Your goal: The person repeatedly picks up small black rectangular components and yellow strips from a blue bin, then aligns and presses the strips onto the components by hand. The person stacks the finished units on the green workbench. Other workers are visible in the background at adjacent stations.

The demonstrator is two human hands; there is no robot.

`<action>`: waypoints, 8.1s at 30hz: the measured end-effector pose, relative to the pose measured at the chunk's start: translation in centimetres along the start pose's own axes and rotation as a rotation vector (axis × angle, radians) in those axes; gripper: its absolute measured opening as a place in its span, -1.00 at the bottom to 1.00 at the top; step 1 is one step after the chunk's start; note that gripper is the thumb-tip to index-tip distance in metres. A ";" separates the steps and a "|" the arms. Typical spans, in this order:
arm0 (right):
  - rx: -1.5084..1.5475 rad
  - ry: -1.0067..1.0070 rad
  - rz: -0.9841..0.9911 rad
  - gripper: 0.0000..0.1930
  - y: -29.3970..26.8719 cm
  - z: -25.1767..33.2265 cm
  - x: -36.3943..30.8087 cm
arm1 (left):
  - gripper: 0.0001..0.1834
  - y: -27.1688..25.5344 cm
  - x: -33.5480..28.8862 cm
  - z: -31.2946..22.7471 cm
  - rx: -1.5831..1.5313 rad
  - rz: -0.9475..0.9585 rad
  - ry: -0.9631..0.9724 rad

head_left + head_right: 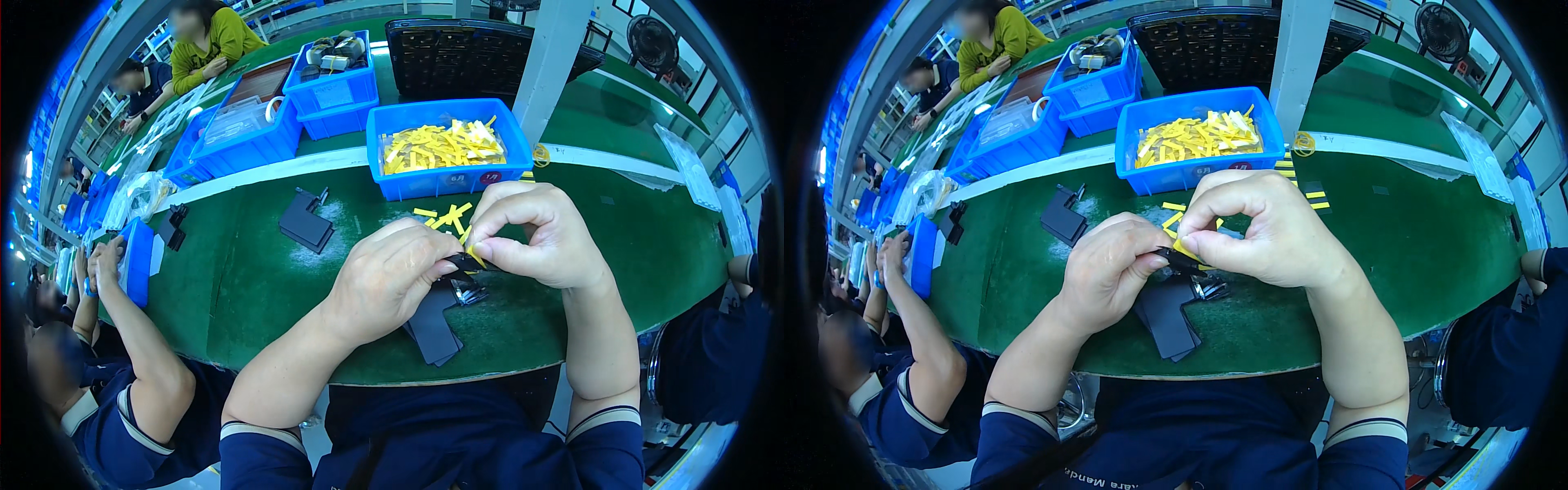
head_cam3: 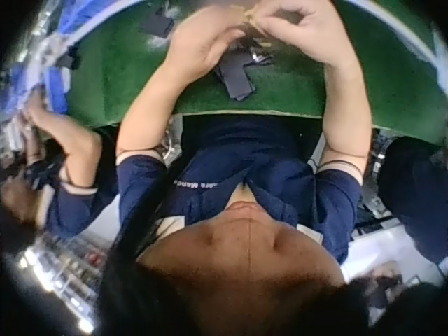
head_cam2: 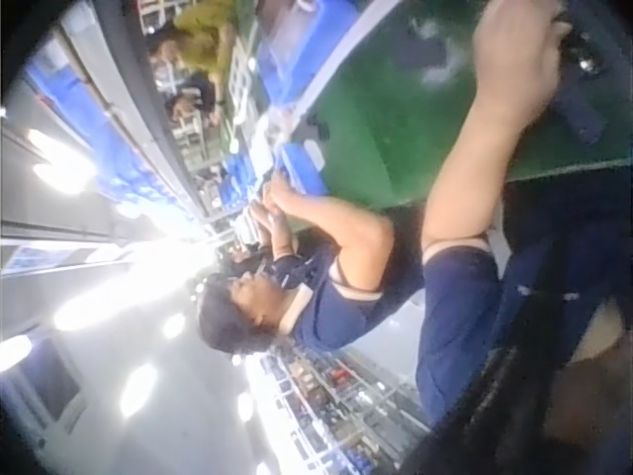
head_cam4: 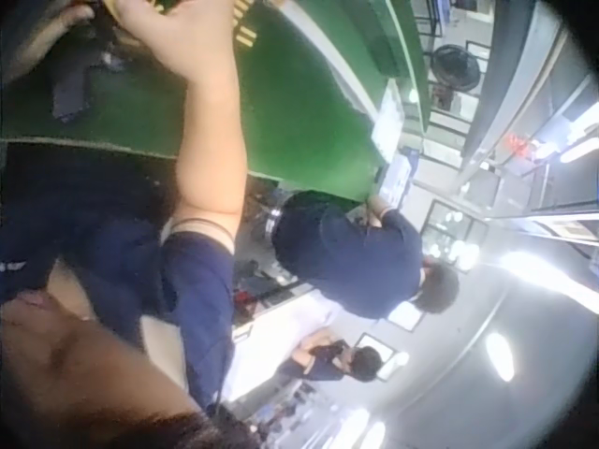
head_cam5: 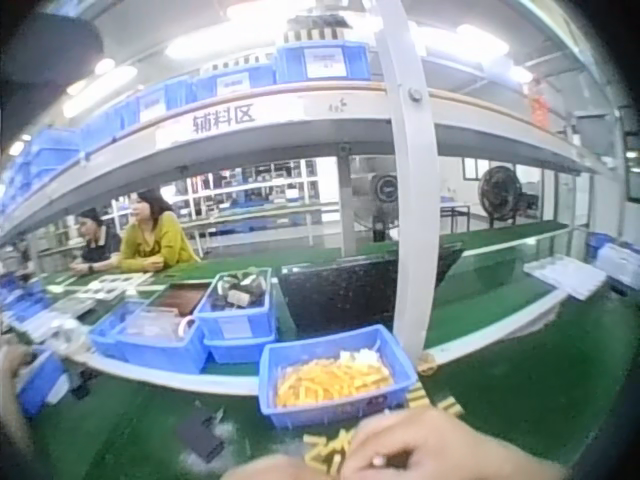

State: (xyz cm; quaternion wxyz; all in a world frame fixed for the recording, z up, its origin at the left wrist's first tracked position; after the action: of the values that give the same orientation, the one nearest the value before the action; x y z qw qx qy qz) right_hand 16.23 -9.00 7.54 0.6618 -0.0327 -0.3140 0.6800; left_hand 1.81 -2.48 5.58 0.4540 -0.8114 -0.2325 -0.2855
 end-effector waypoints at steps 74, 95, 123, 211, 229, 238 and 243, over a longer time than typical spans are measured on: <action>-0.232 -0.006 -0.404 -0.89 1.5 -0.7 -0.4 | -0.84 2.0 -2.0 3.2 -0.801 -0.028 -0.700; -0.374 -0.110 -0.421 -0.93 1.9 0.3 -0.2 | -0.84 2.1 -2.2 3.2 -0.763 -0.041 -0.678; -0.485 -0.083 -0.453 -0.93 -0.6 0.6 -0.3 | -0.84 0.5 -1.9 3.2 -0.691 0.026 -0.726; -0.306 -0.013 -0.487 -0.93 0.9 0.3 -0.5 | -0.78 1.0 -1.8 2.2 -0.555 -0.264 -0.567; 0.431 0.071 -0.340 -0.91 1.1 -1.6 -0.4 | -0.73 1.1 -1.3 1.9 -0.896 -0.123 -0.585; 0.770 0.072 -0.128 -0.77 1.5 -1.1 0.3 | -0.74 1.5 -1.2 2.1 -1.227 -0.083 -0.587; 0.721 0.043 -0.118 -0.82 1.2 -1.5 0.2 | -0.75 1.3 -1.2 2.1 -1.158 -0.080 -0.577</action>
State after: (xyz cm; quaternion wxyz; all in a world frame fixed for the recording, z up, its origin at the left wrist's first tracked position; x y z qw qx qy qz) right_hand 15.82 -8.10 5.83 0.6752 0.2065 -0.0413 0.7069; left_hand 2.30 -1.44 3.10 -0.1486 -0.9597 -0.1837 -0.1518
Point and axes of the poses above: each hand's wrist, its own x-axis towards the middle knuckle, its own y-axis out of the palm, z = x × y, the point moved 5 cm from there along x, towards the middle knuckle, and after that the axes turned 4 degrees about z, right-handed, at the moved point
